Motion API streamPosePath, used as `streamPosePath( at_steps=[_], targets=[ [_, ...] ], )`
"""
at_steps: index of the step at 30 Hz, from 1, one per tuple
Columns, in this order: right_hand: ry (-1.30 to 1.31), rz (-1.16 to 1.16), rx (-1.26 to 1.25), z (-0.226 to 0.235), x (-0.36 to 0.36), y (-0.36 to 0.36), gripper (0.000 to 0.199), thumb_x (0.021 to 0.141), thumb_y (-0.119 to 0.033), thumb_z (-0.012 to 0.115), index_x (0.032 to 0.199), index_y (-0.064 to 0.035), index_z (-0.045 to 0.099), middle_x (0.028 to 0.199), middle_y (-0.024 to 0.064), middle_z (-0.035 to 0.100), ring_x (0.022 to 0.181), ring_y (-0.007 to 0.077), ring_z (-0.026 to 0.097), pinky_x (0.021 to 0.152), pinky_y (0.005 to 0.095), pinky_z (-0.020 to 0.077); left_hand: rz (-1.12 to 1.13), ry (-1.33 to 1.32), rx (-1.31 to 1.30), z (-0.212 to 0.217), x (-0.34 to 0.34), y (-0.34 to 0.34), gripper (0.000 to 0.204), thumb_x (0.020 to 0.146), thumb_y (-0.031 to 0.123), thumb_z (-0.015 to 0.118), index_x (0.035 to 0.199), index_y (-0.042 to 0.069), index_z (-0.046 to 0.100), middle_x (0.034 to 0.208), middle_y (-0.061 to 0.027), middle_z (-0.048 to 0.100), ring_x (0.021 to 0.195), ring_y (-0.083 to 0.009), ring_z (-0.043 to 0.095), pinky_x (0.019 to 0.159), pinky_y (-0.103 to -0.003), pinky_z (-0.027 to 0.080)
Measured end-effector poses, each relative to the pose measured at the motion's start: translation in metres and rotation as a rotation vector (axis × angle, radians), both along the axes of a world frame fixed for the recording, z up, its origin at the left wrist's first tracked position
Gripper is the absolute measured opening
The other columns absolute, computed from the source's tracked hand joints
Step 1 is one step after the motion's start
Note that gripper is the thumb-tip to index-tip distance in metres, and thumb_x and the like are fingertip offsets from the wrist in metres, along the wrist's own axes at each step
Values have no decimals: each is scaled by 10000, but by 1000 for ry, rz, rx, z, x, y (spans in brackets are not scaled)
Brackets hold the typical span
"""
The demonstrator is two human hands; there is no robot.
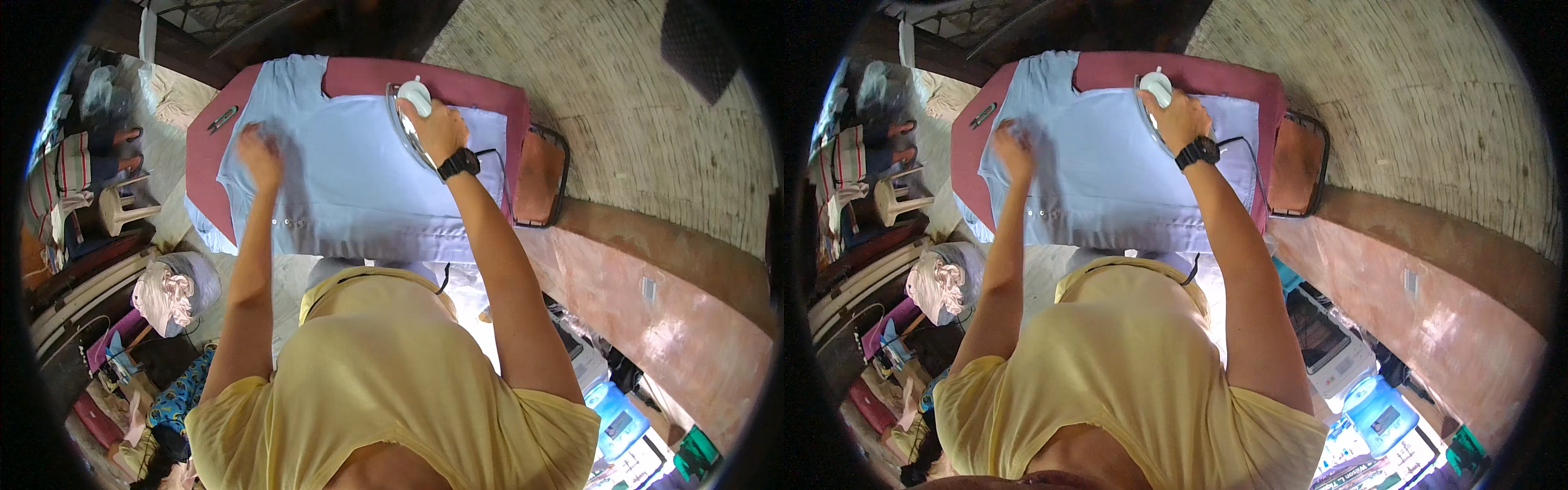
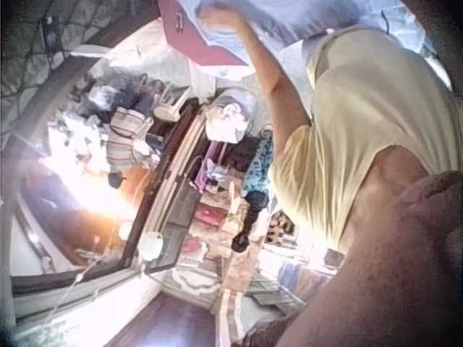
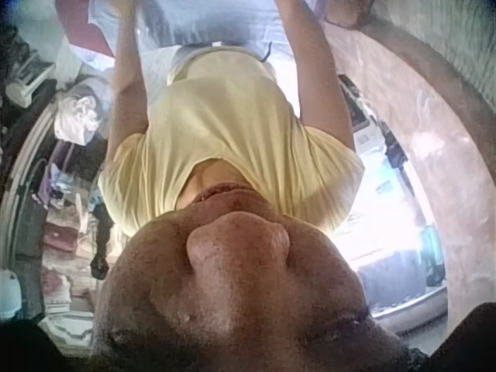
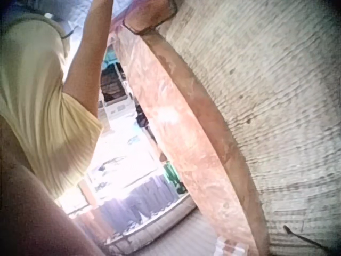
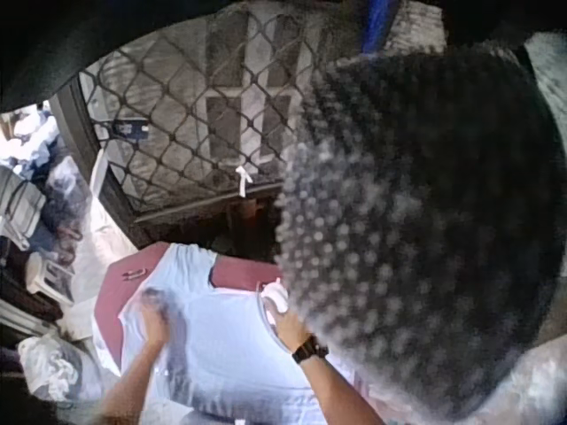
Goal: The person irons a shirt on a padded board, repositioning different sections of the garment to press the front panels, collar, and shoulders using an iron.
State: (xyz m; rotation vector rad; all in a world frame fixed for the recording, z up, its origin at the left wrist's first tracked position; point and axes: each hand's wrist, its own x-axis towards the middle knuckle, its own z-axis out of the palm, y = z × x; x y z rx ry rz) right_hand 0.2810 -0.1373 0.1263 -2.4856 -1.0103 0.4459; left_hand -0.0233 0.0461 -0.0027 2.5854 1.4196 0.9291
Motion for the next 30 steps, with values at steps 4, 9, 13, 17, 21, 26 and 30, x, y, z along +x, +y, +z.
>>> streamPosePath(
  at_steps=[4, 9, 13, 17, 21, 26, 30],
  targets=[
    [19, 155, 18, 2, 1, -30, 676, 827, -693, 600, 1019, -57, 724, 891, 228, 715, 870, 422, 690, 749, 506, 544, -604, -171, -247, 6, 119, -90, 448, 917, 126, 559, 1349, 37, 477, 1419, -171, 465, 1354, -374, 396, 1138, -521, 286],
    [-113, -12, -44, -27, 25, -127, 726, 833, -720, 571, 979, -26, 723, 854, 248, 706, 813, 432, 691, 709, 504, 551, -602, 194, -188, 0, 145, -125, 555, 1003, 376, 478, 1492, 134, 378, 1588, -57, 304, 1477, -319, 241, 1189, -553, 199],
    [-194, -388, 68, -47, 81, -135, 804, 796, -780, 560, 947, -7, 723, 833, 248, 706, 794, 417, 701, 704, 497, 554, -596, 229, -172, 1, 147, -125, 590, 1012, 439, 443, 1524, 167, 337, 1608, -36, 268, 1490, -309, 210, 1193, -558, 188],
    [-164, -339, 35, -42, 122, -105, 744, 834, -696, 611, 947, 34, 698, 765, 209, 701, 741, 333, 718, 661, 424, 555, -598, 254, -180, -2, 149, -123, 595, 1016, 432, 446, 1539, 181, 311, 1626, -22, 225, 1498, -303, 193, 1202, -557, 156],
    [219, -300, -123, -28, 121, -143, 915, 768, -849, 499, 962, 17, 722, 702, 226, 690, 802, 407, 710, 781, 495, 546, -562, 179, -156, 4, 159, -125, 541, 1006, 407, 486, 1470, 142, 402, 1534, -58, 381, 1441, -304, 296, 1171, -546, 217],
    [176, -355, 253, 5, 36, -242, 417, 916, -405, 676, 931, 11, 703, 775, 216, 698, 736, 362, 706, 662, 442, 525, -730, -117, -219, 37, 242, -120, 477, 964, 372, 590, 1347, 98, 513, 1352, -78, 553, 1283, -300, 467, 1092, -515, 298],
    [43, -381, 144, -8, -19, -283, 394, 898, -407, 697, 969, -20, 712, 764, 189, 700, 701, 377, 691, 609, 441, 520, -834, -8, -281, 18, 345, -132, 577, 874, 426, 697, 1328, 105, 543, 1315, -69, 580, 1241, -291, 496, 1056, -503, 334]
  ],
)
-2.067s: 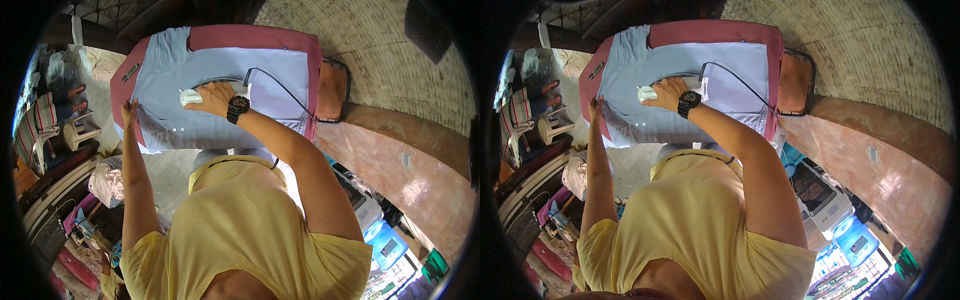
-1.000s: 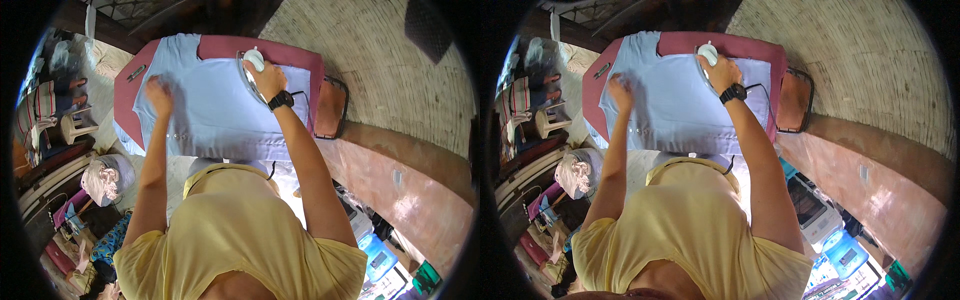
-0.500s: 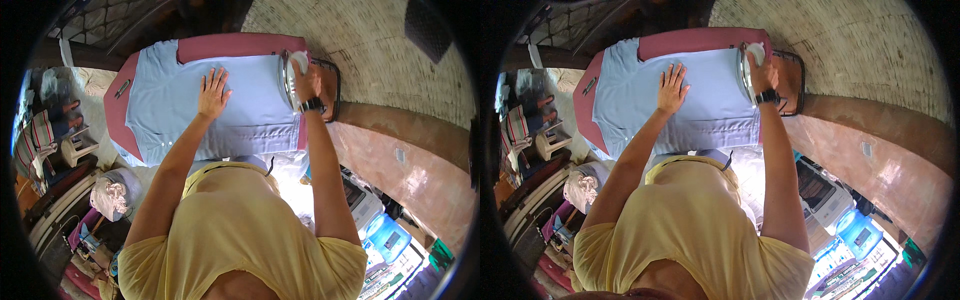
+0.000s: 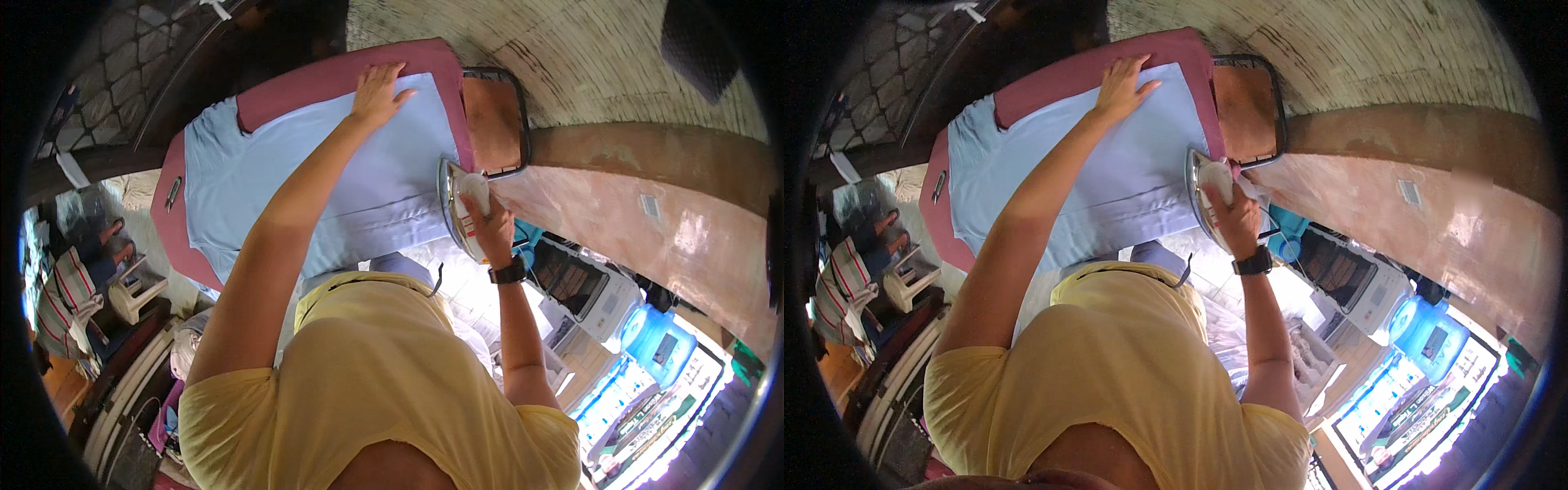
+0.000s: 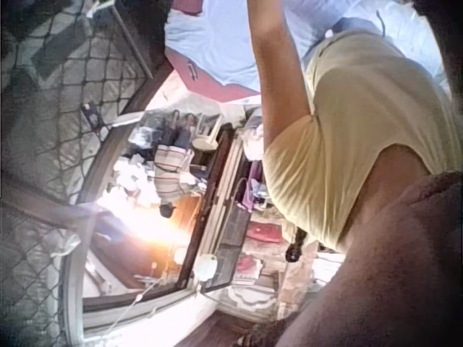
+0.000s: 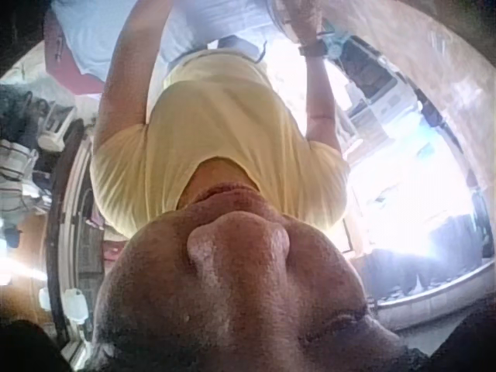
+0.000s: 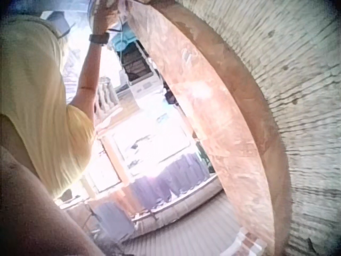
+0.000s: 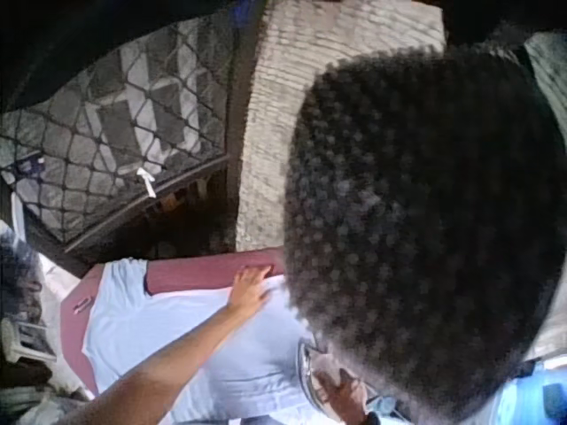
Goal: The person irons a shirt on a padded board, repositioning different sections of the garment to press the front panels, collar, and shoulders using an iron.
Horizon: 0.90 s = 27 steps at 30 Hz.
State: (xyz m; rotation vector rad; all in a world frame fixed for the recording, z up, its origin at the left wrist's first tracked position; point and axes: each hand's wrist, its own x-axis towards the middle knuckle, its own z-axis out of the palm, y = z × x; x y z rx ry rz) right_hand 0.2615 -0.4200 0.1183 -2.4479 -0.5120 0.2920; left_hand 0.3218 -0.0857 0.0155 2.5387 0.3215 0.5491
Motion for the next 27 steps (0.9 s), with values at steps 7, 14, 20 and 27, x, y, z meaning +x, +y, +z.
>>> streamPosePath(
  at_steps=[7, 14, 20, 27],
  targets=[
    [-48, -197, -110, -42, -25, -7, 495, 900, -515, 658, 932, -21, 671, 656, 135, 680, 546, 264, 682, 551, 386, 518, 79, 344, 15, -1, 65, -28, 369, 808, 467, 746, 1075, 218, 694, 1193, -16, 619, 1201, -251, 500, 1013, -516, 344],
    [63, -283, 51, -24, 20, 32, 533, 877, -558, 661, 860, -25, 654, 689, 196, 677, 661, 397, 679, 618, 493, 524, 41, 281, 26, -24, 74, -15, 317, 787, 467, 763, 1016, 252, 720, 1156, 10, 605, 1178, -245, 506, 920, -512, 378],
    [-1, -217, 44, -36, 8, 8, 544, 873, -543, 672, 1005, -15, 663, 729, 216, 680, 713, 414, 683, 656, 495, 534, -27, 290, -59, -29, 74, -5, 408, 767, 538, 757, 1017, 219, 712, 1111, -11, 605, 1169, -263, 523, 915, -526, 395],
    [83, -229, -76, -34, 30, 20, 478, 897, -471, 671, 1024, -10, 687, 839, 209, 706, 778, 376, 700, 677, 423, 533, -6, 329, -47, -26, 76, -4, 422, 757, 555, 759, 1024, 233, 712, 1114, -13, 603, 1167, -255, 527, 937, -527, 391]
  ],
)
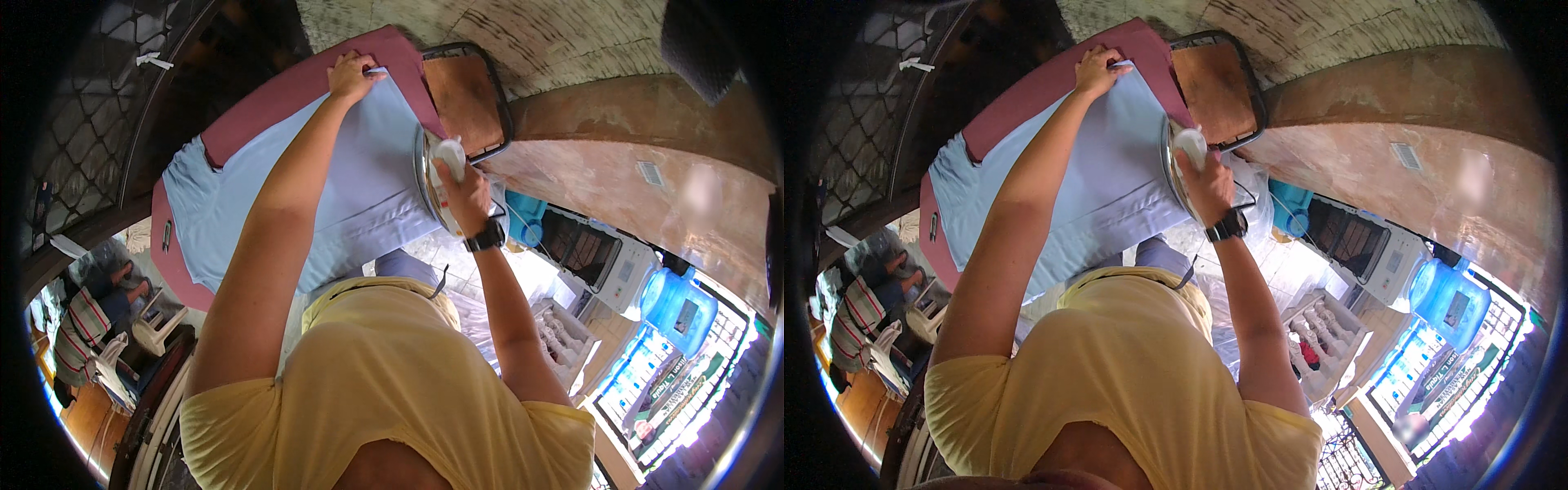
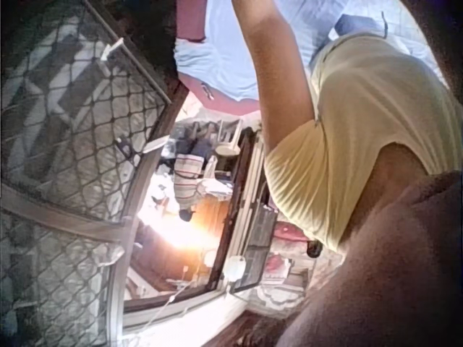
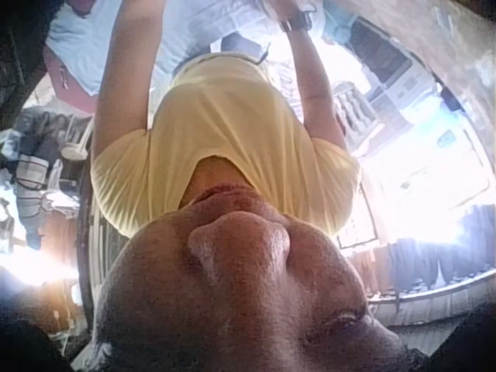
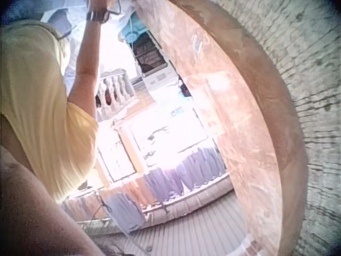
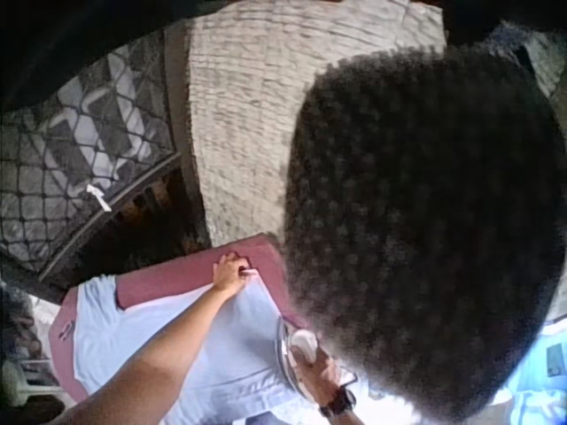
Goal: The person irons a shirt on a padded board, repositioning different sections of the garment to press the front panels, collar, and shoulders using an iron.
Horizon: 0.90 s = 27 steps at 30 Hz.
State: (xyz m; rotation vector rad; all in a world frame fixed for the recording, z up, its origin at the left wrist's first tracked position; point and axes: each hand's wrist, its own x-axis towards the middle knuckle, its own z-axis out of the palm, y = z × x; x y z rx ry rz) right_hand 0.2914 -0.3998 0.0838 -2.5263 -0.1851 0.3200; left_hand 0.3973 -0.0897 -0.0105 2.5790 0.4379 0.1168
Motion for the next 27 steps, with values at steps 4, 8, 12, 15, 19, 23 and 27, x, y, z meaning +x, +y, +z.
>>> streamPosePath(
  at_steps=[4, 8, 12, 15, 19, 23, 27],
  targets=[
    [-21, 31, 105, 7, -10, -17, 507, 887, -509, 666, 1022, -21, 695, 872, 188, 721, 769, 367, 702, 684, 424, 539, 2, 46, -29, 1, -2, 0, 425, 756, 558, 759, 1026, 233, 715, 1126, -14, 605, 1177, -256, 525, 955, -528, 389],
    [-208, 48, 56, 19, 16, 17, 493, 873, -509, 675, 948, -22, 702, 771, 187, 699, 717, 373, 690, 659, 439, 525, 6, -10, -1, 1, 0, -1, 439, 750, 566, 760, 1022, 224, 714, 1114, -10, 604, 1168, -253, 527, 964, -520, 388],
    [-10, 21, 14, 10, 5, -7, 480, 882, -499, 672, 967, -28, 713, 791, 186, 705, 739, 370, 694, 661, 428, 529, -6, 41, -26, 5, 0, 0, 449, 750, 564, 762, 1035, 221, 713, 1123, -9, 603, 1174, -251, 526, 968, -518, 388],
    [-103, 52, 117, 4, -2, -17, 630, 868, -595, 639, 1021, 15, 684, 789, 250, 690, 755, 422, 689, 653, 467, 548, -13, 59, -33, 7, 0, 0, 444, 753, 556, 764, 1043, 223, 713, 1129, -9, 602, 1177, -249, 525, 970, -519, 387],
    [-130, 116, 62, 5, 15, 0, 546, 863, -558, 674, 1046, -44, 694, 811, 223, 703, 749, 406, 695, 639, 462, 550, -13, 56, -22, 7, 0, -1, 431, 757, 550, 766, 1034, 225, 714, 1114, -4, 602, 1171, -243, 527, 969, -514, 388],
    [-86, 103, 100, 3, 10, -9, 527, 854, -545, 682, 1072, -65, 692, 830, 208, 711, 784, 397, 697, 680, 458, 554, -14, 69, -39, 3, 1, 2, 431, 749, 558, 768, 1028, 233, 716, 1098, -1, 606, 1171, -238, 527, 964, -511, 391],
    [-155, 107, 85, 2, 18, 4, 499, 861, -511, 690, 1070, -58, 695, 819, 198, 712, 771, 390, 697, 676, 451, 548, -9, 65, -10, -3, 5, 1, 441, 739, 566, 772, 1029, 239, 717, 1090, -3, 611, 1166, -237, 534, 959, -507, 396]
  ],
)
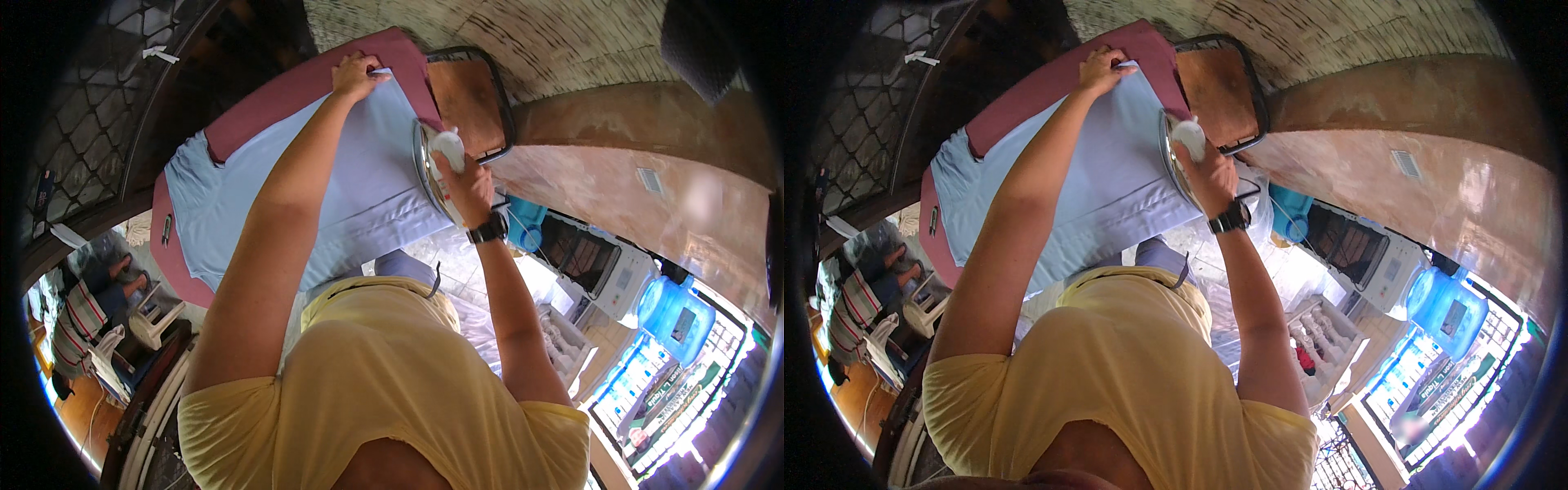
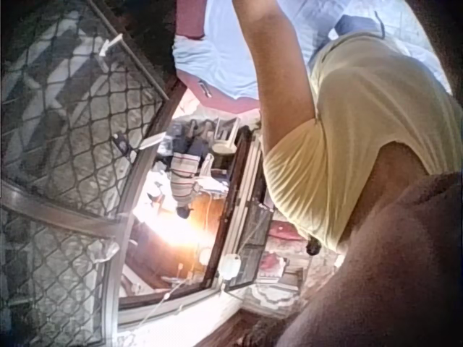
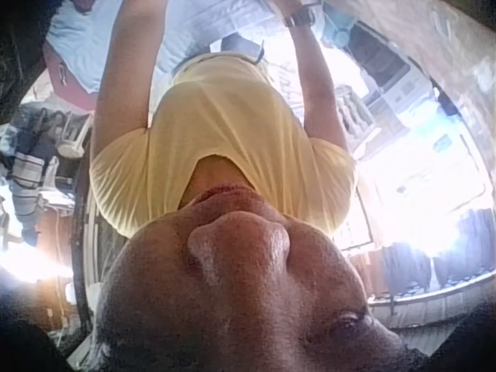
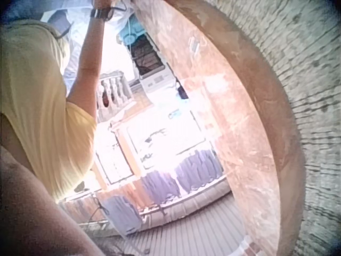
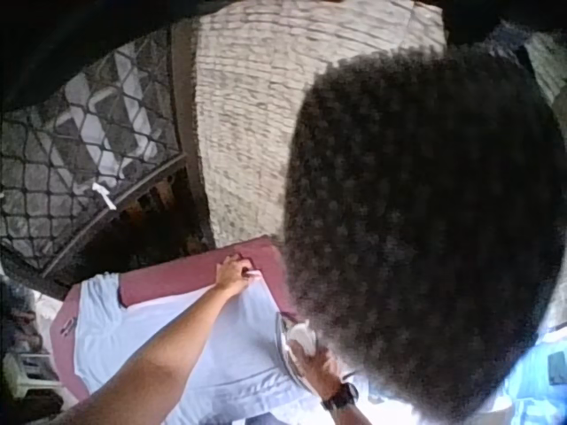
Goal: The person irons a shirt on a padded board, repositioning different sections of the garment to press the front panels, collar, and shoulders using an iron.
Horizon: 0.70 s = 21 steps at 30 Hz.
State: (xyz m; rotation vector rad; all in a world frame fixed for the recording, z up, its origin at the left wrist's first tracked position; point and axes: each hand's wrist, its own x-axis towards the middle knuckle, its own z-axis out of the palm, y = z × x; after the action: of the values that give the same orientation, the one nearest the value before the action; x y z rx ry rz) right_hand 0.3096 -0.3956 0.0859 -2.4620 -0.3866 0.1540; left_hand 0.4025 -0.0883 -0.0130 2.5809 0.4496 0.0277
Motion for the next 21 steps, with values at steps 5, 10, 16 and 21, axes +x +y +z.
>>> streamPosePath(
  at_steps=[5, 10, 16, 21],
  targets=[
    [-37, 9, 168, 21, 19, 27, 509, 850, -515, 702, 1042, -43, 691, 823, 186, 711, 790, 380, 697, 692, 459, 542, 20, 11, 56, 4, -5, -1, 456, 728, 569, 778, 1015, 221, 714, 1121, 11, 614, 1145, -227, 544, 932, -498, 418],
    [-93, 41, -10, 19, 18, 67, 567, 812, -581, 719, 877, -18, 716, 691, 210, 679, 667, 389, 688, 606, 473, 537, 2, -14, -68, 4, -1, 3, 461, 732, 573, 775, 1019, 218, 708, 1042, 11, 666, 1123, -220, 579, 948, -489, 426],
    [-175, -58, -83, 13, 36, 125, 714, 785, -722, 648, 729, -11, 666, 676, 253, 654, 683, 445, 668, 625, 508, 543, 102, -197, -494, 3, -5, 27, 351, 844, 464, 715, 1055, 184, 692, 1100, -3, 695, 1085, -220, 631, 963, -415, 420],
    [-37, -80, -54, 9, 53, 133, 731, 782, -748, 626, 843, -25, 716, 777, 274, 680, 814, 438, 689, 711, 508, 561, 192, -638, -335, 33, -65, 45, 171, 953, 203, 611, 1040, 60, 643, 1053, -121, 657, 997, -315, 607, 880, -410, 458]
  ],
)
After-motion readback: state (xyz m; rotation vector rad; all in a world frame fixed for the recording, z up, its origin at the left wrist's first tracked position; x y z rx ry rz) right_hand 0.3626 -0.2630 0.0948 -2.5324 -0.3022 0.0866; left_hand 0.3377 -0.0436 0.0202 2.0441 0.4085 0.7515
